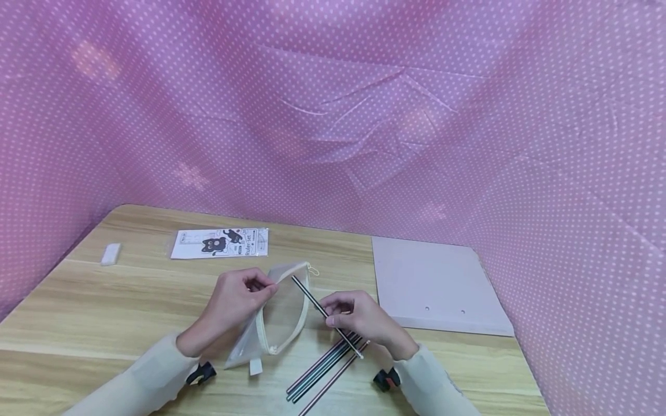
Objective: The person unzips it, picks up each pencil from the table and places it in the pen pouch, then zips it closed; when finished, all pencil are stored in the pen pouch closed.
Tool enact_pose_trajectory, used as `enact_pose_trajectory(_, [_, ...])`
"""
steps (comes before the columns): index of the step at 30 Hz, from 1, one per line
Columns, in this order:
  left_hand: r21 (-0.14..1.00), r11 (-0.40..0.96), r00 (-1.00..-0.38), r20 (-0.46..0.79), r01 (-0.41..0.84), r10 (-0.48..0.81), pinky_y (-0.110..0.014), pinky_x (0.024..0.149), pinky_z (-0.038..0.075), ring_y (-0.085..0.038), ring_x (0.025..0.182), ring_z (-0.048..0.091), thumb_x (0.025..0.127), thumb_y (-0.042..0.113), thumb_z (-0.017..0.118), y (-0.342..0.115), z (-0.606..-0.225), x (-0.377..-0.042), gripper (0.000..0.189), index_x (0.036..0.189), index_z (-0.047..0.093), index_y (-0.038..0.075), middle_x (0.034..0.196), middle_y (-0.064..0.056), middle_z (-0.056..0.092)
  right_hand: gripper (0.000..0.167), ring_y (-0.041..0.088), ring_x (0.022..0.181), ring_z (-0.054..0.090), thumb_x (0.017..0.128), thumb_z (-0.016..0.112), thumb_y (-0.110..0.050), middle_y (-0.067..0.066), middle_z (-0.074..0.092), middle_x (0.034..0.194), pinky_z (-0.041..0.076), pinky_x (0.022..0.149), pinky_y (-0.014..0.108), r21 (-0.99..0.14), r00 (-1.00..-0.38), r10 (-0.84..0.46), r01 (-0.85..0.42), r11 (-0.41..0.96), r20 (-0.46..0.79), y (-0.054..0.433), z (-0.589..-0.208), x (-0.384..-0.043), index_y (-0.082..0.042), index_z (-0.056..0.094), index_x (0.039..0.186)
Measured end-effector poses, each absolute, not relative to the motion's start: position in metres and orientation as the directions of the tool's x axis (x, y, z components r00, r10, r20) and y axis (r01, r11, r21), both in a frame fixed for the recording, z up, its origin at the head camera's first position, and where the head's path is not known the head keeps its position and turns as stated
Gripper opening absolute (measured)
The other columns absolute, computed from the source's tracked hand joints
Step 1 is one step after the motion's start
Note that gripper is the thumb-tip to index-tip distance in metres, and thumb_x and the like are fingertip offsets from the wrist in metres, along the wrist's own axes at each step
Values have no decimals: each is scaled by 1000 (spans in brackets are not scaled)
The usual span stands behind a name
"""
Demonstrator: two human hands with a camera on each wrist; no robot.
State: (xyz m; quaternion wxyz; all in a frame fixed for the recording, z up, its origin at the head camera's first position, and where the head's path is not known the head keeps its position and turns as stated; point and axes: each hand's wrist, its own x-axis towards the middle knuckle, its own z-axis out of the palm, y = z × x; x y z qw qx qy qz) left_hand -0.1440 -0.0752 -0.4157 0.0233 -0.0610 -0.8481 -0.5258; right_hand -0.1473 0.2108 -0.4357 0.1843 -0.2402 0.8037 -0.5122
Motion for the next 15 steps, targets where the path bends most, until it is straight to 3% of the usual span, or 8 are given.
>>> enact_pose_trajectory(8, [885,443,-990,121,143,77,-22,58,53,-14,64,61,83,12,80,-76,-417,-144,8,80,74,18,75,0,72,34,7,77,65,89,71,-4,3,69,92,55,65,19,-937,-818,-544,-17,348,-187,193,-438,-153,5,67,121])
enact_pose_trajectory(11, [885,442,-989,126,146,75,-22,58,53,-14,64,61,83,12,80,-76,-417,-144,9,80,74,18,75,0,72,33,8,75,63,89,71,-4,1,67,93,53,58,20,-944,-818,-529,49,326,-225,186,-440,-154,5,66,121])
enact_pose_trajectory(15, [888,437,-989,120,145,85,-22,57,53,-13,63,61,83,12,80,-75,-418,-144,7,81,74,17,76,0,73,38,9,75,64,90,70,-5,5,70,95,54,59,20,-957,-821,-516,118,265,-245,176,-441,-155,7,62,125])
